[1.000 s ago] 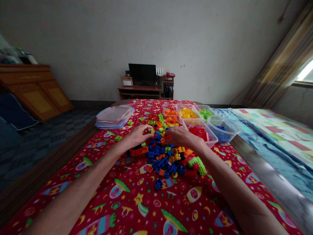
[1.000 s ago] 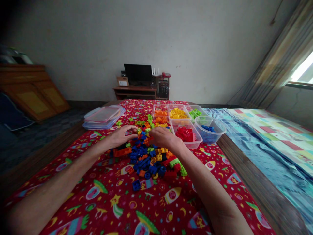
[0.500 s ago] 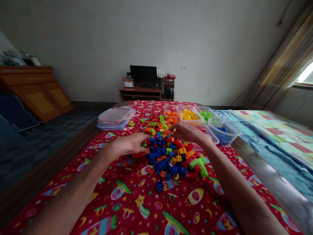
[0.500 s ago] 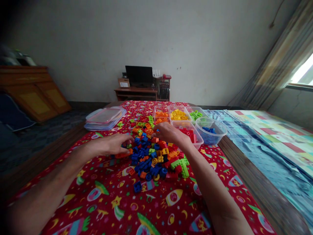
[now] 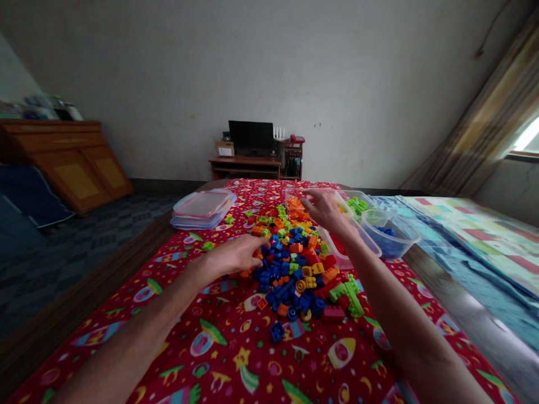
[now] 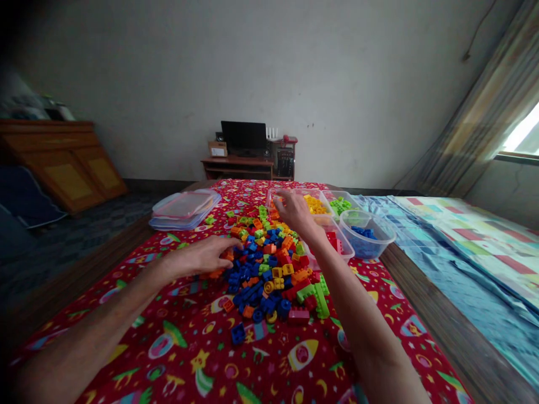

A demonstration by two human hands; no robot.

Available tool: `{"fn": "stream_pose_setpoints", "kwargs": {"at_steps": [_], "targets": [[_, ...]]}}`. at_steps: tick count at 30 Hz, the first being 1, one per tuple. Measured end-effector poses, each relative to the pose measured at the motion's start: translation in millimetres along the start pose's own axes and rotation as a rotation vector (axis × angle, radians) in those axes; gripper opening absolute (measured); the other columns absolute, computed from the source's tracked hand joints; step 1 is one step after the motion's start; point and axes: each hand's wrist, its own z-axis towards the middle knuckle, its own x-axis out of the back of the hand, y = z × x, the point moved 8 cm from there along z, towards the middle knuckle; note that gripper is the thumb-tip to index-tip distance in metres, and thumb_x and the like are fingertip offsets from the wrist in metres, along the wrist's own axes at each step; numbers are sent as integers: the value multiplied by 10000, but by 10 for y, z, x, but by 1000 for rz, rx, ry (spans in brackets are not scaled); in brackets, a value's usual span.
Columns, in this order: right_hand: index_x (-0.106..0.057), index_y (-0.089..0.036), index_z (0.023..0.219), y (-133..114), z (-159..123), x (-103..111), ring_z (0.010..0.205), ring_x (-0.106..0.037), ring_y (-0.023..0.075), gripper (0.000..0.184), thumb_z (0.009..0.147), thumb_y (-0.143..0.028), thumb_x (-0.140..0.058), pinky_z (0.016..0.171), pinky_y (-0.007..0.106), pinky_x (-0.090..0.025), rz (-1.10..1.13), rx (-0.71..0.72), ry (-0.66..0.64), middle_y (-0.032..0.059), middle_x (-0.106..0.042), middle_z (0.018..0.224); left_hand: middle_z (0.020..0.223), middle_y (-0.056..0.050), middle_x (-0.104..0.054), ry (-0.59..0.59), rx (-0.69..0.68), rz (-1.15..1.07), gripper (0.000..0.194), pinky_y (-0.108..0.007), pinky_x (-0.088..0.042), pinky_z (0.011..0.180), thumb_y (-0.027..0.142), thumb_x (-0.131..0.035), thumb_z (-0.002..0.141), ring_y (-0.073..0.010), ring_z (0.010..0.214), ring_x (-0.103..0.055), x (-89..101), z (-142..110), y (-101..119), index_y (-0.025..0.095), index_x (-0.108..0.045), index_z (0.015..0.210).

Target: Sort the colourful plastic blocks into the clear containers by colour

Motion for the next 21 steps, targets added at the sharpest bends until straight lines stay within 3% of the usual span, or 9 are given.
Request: {"fn": "stream_pose_setpoints", "kwargs": {"at_steps": [3,7,10,15,18,21], "targets": [[-687,-122,1064,-277,-312,-226,708,-638,144,327,918,-310,-462,657,243,-434,167,108,-252,72,-715,798,866,-42,-714,194,9,-280,369,-313,-525,702,399,-653,702,-215,787,-658,174,72,-41,215,-654,1021],[-701,-122,808,-659,-660,-495,570,-565,90,355,921,-375,-479,555,202,-357,268,227,-565,9,-647,637,785,-46,-687,362,24,-609,525,-297,-527,637,551,-649,694,-191,705,-657,241,113,-37,152,-624,1035],[-676,-113,732,-765,-723,-547,554,-553,82,354,900,-382,-518,555,198,-354,334,208,-580,2,-633,615,814,-55,-698,448,41,-685,508,-305,-531,686,541,-660,704,-202,749,-670,256,86,8,149,-625,1026],[-644,-125,749,-660,-684,-572,553,-586,95,184,840,-256,-552,539,190,-368,336,99,-563,2,-652,603,852,-54,-704,465,28,-703,472,-308,-537,722,528,-658,728,-210,799,-668,253,44,95,155,-633,1016],[-630,-139,831,-552,-640,-479,548,-590,97,141,828,-246,-538,521,184,-373,300,40,-503,-1,-663,596,873,-47,-693,489,69,-726,441,-317,-555,724,532,-524,833,-201,819,-663,245,30,40,160,-626,1047],[-633,-142,778,-467,-619,-402,516,-578,91,150,823,-246,-534,504,182,-377,238,47,-563,3,-657,568,962,-74,-682,521,87,-817,437,-325,-572,749,498,-470,864,-205,901,-659,218,49,-85,143,-582,1092]]}}
